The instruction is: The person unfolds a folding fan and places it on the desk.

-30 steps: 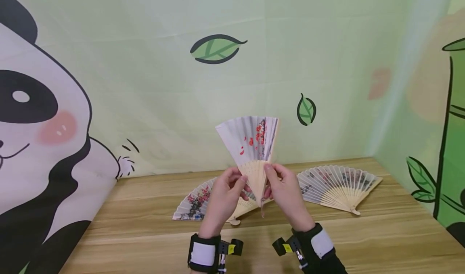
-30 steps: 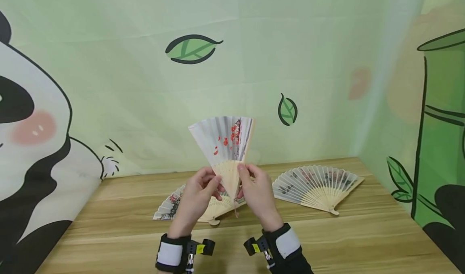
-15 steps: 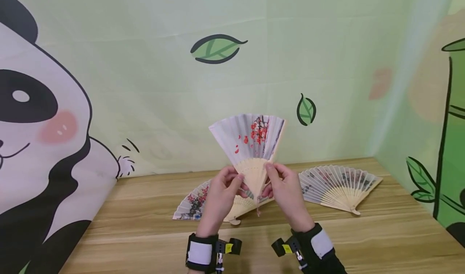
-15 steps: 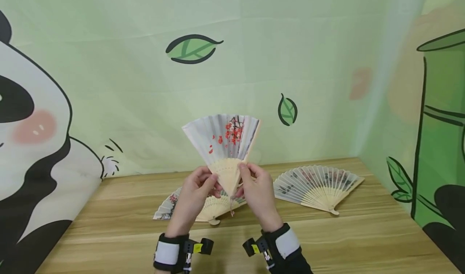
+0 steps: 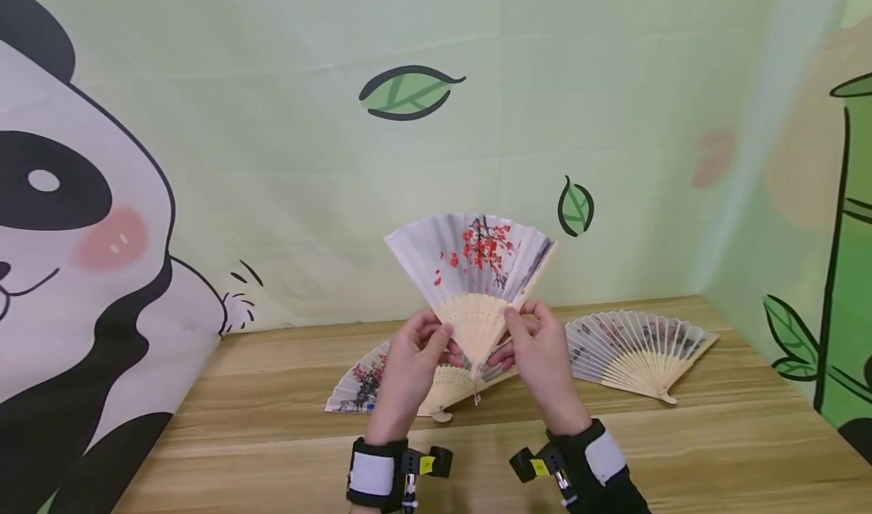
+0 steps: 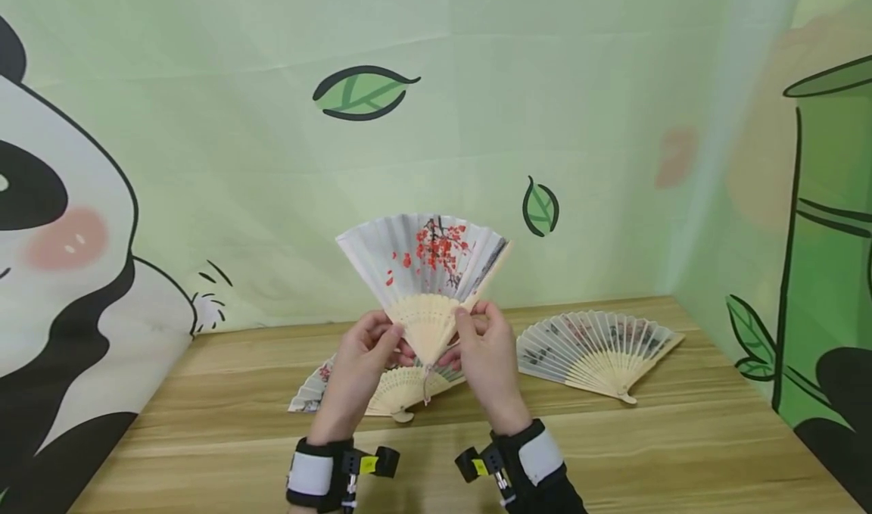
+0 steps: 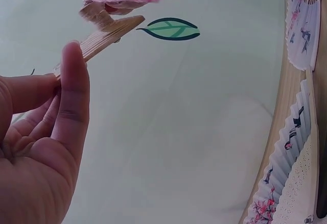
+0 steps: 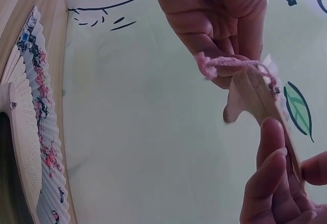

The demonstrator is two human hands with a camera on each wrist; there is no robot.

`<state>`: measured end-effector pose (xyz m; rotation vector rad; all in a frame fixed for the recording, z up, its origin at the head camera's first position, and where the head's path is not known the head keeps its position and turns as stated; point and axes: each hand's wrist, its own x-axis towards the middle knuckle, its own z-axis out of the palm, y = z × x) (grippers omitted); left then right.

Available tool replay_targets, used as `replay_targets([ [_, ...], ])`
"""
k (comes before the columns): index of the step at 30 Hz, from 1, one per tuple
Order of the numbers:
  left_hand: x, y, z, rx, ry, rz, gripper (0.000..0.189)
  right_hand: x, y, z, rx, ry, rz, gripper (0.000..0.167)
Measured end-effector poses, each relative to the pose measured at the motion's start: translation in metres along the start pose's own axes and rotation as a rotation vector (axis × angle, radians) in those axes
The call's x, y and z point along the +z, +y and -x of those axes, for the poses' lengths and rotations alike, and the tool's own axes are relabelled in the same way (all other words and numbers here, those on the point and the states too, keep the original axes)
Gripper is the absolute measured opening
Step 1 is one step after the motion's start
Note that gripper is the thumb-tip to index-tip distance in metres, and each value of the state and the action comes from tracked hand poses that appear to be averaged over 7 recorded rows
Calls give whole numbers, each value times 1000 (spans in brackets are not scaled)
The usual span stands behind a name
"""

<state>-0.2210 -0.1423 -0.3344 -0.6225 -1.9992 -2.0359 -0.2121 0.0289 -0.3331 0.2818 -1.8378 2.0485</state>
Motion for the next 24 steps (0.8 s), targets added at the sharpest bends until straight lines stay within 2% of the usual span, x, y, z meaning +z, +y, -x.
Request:
replay_targets([
  [9, -1, 0, 1, -15, 2, 22, 12, -1, -1, 1, -2, 1, -33, 18],
  [24, -3, -1, 3, -39, 6, 72, 20, -1, -1, 1, -16, 31, -81, 16],
])
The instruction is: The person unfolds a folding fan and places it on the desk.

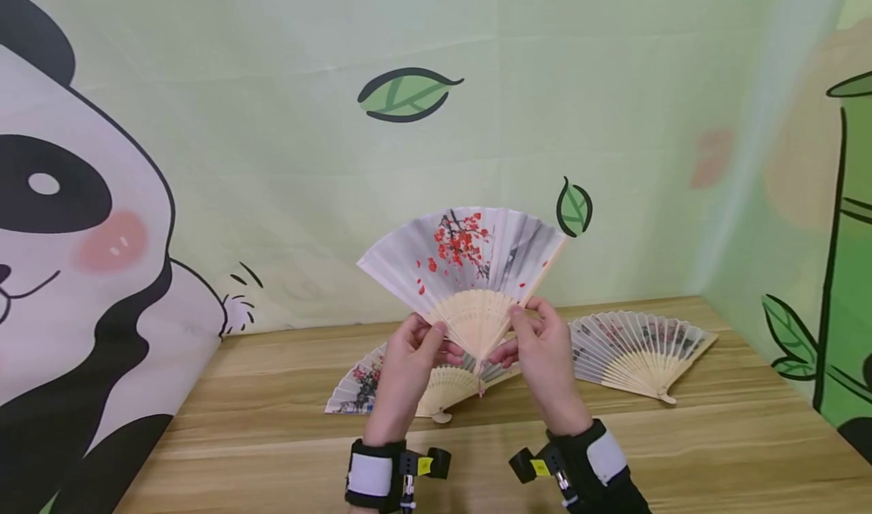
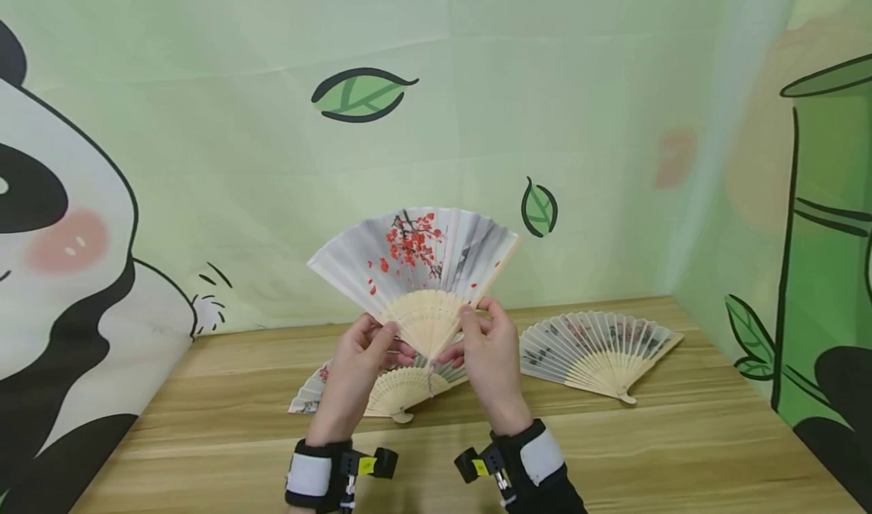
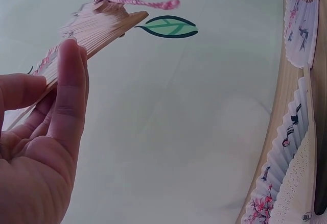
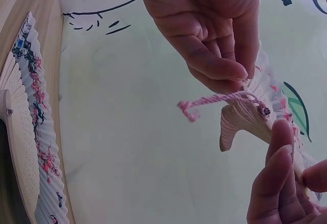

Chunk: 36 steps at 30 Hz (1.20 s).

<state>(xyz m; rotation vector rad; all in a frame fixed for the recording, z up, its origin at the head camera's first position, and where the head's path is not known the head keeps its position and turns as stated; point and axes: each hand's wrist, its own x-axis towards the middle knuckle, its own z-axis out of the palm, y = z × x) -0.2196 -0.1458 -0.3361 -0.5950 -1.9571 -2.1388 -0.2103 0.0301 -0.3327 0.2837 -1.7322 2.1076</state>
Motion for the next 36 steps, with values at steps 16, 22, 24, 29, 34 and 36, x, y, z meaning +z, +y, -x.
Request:
replay_targets([
  [16, 1, 0, 0, 7, 92, 9, 27, -2, 2, -2, -2, 35, -35, 16],
  [22, 0, -2, -1, 16, 123, 40, 26, -1, 0, -1, 17, 53, -63, 15],
  [24, 1, -2, -1, 24, 124, 66, 25, -1, 0, 0, 25, 54, -74, 15],
  [29, 1, -4, -1, 48, 129, 110, 24, -3, -1, 0, 42, 53, -106, 15],
  [34, 1, -3, -2, 66, 144, 129, 20, -4, -2, -1, 70, 60, -114, 16],
  [36, 2, -3, -3, 68, 151, 141, 19, -4, -3, -1, 82, 63, -128, 16],
])
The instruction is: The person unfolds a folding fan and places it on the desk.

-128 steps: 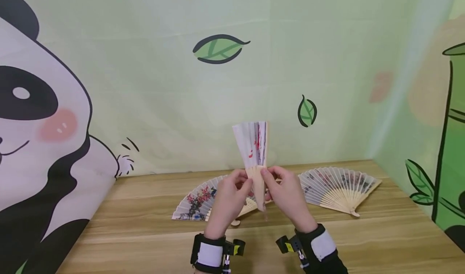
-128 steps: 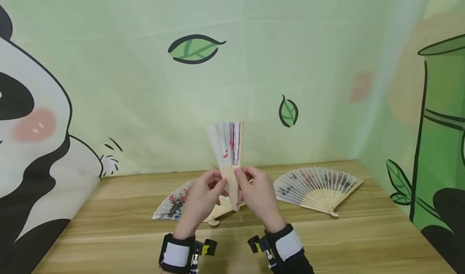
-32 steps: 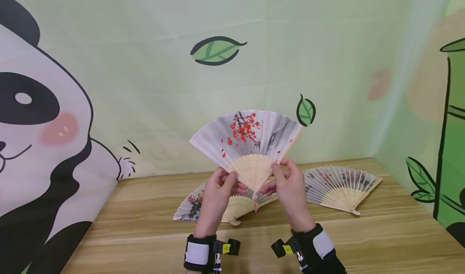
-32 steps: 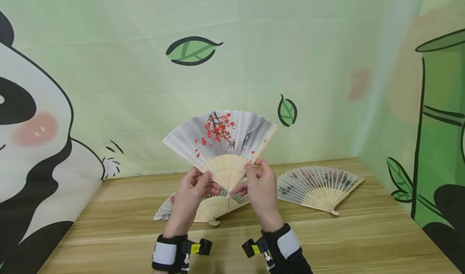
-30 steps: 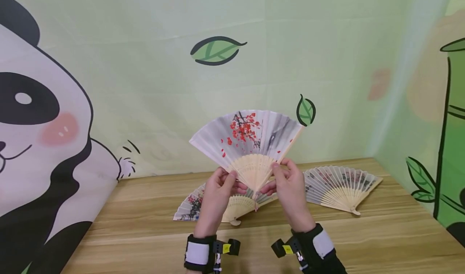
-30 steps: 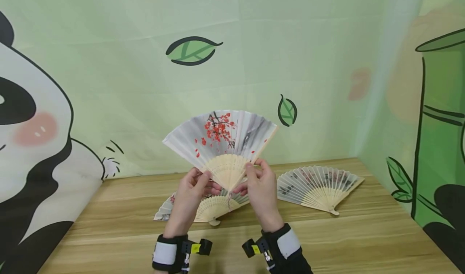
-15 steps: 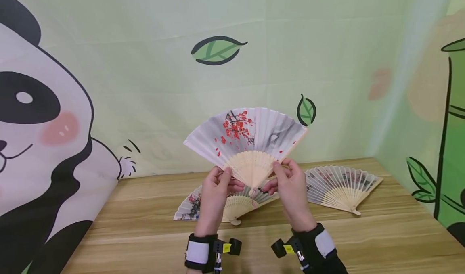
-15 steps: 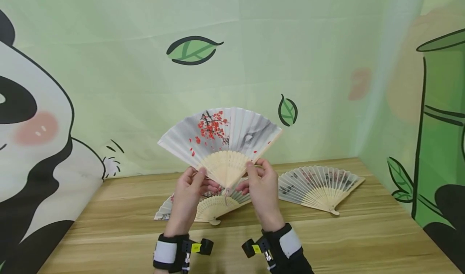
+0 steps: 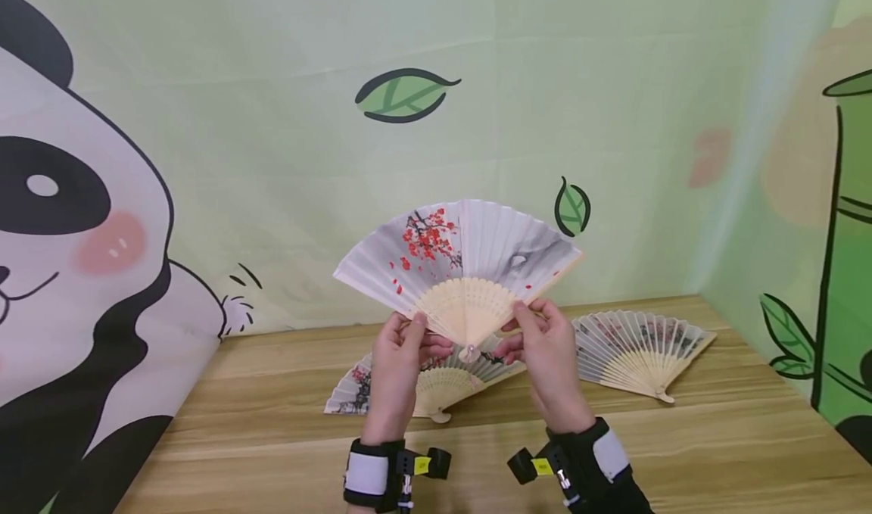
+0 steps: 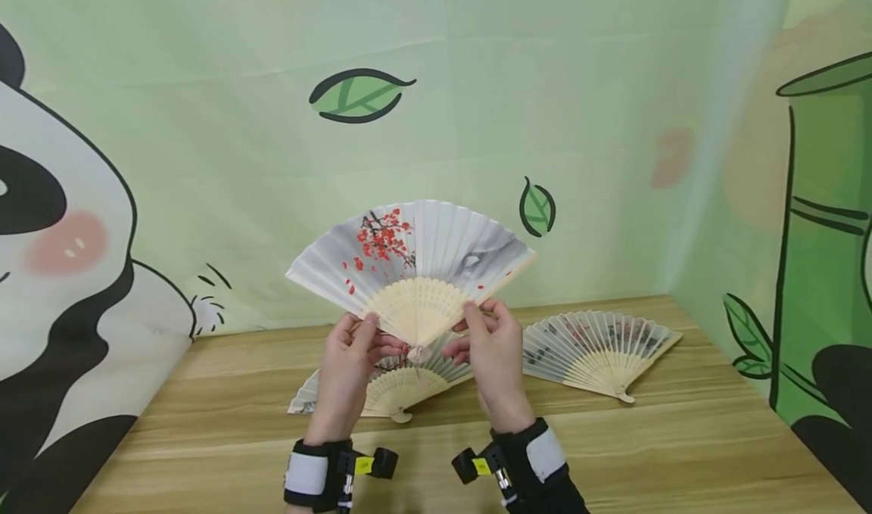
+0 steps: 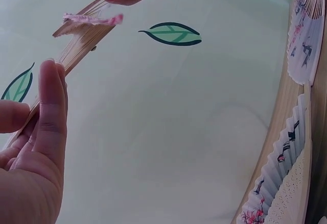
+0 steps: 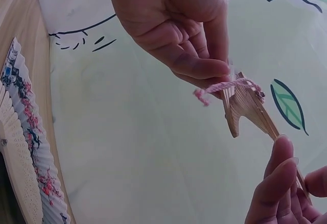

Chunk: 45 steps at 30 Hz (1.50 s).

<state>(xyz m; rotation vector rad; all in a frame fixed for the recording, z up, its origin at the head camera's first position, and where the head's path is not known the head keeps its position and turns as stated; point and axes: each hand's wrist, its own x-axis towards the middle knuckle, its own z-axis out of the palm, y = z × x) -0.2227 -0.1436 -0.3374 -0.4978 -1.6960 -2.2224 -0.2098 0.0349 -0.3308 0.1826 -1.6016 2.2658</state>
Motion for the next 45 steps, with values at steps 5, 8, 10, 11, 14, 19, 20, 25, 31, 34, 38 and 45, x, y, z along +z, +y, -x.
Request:
replay_targets([
  [5, -1, 1, 0, 3, 9, 19, 20, 0, -1, 0, 18, 1, -33, 15],
  [8, -2, 2, 1, 0, 10, 29, 21, 0, 0, 1, 21, 2, -50, 16],
  [10, -1, 3, 1, -3, 10, 38, 21, 0, -1, 1, 26, 0, -64, 16],
  [11, -1, 4, 2, -4, 9, 43, 21, 1, -1, 1, 29, -1, -74, 16],
  [14, -1, 4, 2, -1, 7, 60, 21, 1, -1, 2, 36, -4, -105, 17],
  [19, -1, 4, 2, 10, 2, 79, 21, 1, -2, 2, 37, -10, -167, 18],
  [20, -1, 5, 2, 11, 2, 81, 21, 1, -2, 2, 36, -12, -177, 18],
  [25, -1, 6, 2, 15, 8, 79, 22, 2, -2, 3, 30, -20, -214, 18],
  [31, -1, 7, 2, 19, 16, 76, 20, 2, -3, 5, 15, -46, -242, 17],
  [34, -1, 7, 2, 23, 19, 76, 22, 2, -3, 5, 5, -47, -259, 18],
  [38, 0, 7, 1, 33, 25, 85, 23, 3, -3, 5, -6, -42, -284, 20],
  [45, 2, 6, 1, 48, 69, 117, 19, 3, -2, 5, -6, -42, -303, 21],
])
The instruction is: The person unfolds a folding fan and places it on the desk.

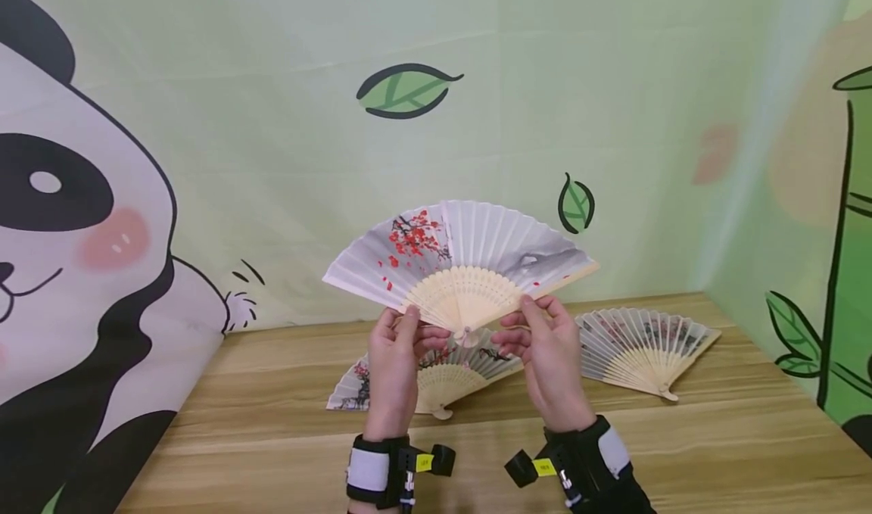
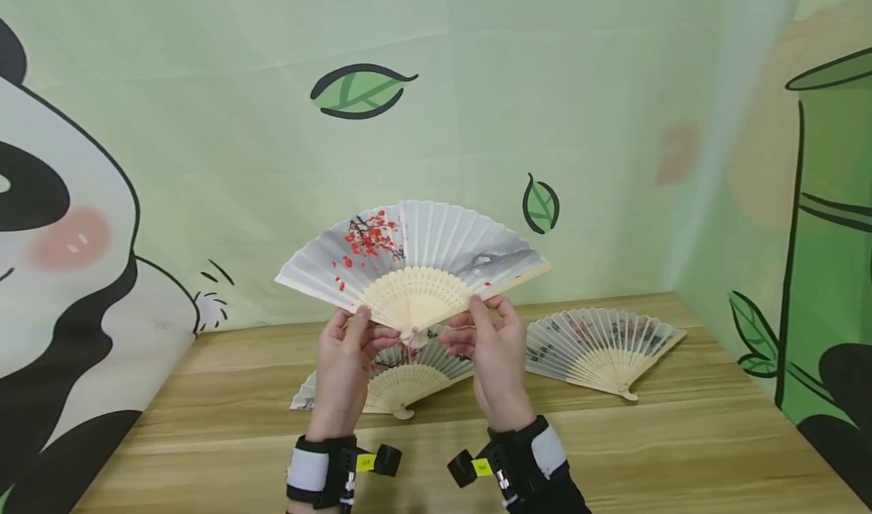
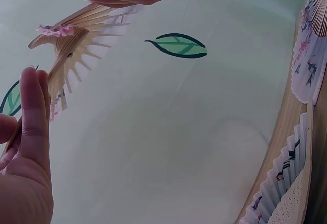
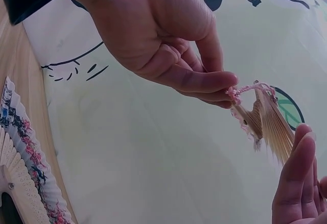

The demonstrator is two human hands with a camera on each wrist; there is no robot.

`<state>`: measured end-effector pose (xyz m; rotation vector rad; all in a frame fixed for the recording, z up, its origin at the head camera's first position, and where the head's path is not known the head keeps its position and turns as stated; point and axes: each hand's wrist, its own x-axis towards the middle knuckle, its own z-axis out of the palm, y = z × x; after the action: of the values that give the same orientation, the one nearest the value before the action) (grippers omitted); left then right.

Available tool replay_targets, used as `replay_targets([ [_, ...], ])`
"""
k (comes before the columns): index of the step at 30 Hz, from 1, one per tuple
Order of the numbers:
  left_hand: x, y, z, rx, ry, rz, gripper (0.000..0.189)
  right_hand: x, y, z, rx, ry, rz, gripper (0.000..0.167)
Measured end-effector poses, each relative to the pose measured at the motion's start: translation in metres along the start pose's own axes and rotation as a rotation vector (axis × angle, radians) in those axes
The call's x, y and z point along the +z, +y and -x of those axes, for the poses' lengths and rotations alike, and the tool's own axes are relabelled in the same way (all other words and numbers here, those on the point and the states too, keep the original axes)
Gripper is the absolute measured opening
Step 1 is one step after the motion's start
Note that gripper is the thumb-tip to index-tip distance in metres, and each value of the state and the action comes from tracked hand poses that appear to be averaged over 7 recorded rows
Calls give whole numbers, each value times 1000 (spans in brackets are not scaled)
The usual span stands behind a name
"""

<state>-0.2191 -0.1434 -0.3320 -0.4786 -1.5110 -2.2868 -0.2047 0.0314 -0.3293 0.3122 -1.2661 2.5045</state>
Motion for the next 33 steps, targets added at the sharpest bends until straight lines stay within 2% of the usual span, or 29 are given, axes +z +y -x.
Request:
replay_targets([
  [10, 1, -1, 1, 44, 37, 15, 23, 2, 0, 1, 0, 6, 3, 18],
  [16, 0, -1, 0, 49, 48, 23, 25, 4, 0, 2, -3, 20, -15, 17],
  [23, 0, -1, 0, 50, 48, 23, 28, 6, 2, 3, -43, 43, -55, 15],
  [33, 3, -1, 1, 57, 79, 29, 24, 7, 5, 4, -72, 70, -53, 16],
])
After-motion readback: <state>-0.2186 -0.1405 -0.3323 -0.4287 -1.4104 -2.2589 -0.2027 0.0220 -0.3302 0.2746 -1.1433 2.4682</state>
